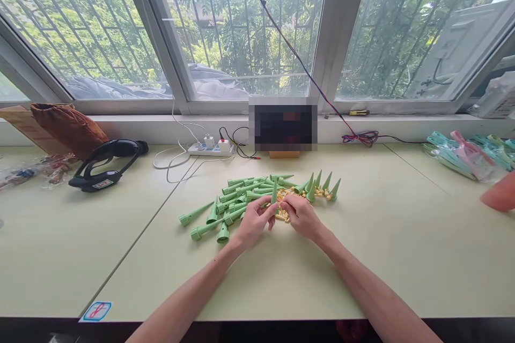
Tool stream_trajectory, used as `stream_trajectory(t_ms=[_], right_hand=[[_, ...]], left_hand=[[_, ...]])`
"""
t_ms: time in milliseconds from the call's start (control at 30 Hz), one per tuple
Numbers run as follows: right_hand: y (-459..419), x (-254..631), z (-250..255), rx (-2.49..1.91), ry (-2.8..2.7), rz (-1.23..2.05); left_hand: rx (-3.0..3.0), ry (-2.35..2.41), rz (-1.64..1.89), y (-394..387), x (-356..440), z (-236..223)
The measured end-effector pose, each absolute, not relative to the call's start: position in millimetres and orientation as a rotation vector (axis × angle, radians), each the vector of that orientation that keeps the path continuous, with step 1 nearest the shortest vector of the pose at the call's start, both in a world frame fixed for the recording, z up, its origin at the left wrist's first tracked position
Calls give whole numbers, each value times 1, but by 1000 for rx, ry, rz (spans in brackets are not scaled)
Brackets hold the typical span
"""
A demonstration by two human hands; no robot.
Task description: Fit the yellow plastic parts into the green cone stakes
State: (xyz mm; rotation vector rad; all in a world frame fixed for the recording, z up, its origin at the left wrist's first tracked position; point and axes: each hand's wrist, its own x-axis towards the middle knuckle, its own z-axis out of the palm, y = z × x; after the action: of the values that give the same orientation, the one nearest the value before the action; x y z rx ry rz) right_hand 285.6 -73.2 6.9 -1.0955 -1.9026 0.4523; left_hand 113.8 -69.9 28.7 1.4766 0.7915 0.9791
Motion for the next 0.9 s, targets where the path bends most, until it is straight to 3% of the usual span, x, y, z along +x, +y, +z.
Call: stream_trajectory(t_ms=[900], right_hand=[[-77,281,12,-1126,-1800,463]], left_hand=[[1289,782,1014,-68,118,28]])
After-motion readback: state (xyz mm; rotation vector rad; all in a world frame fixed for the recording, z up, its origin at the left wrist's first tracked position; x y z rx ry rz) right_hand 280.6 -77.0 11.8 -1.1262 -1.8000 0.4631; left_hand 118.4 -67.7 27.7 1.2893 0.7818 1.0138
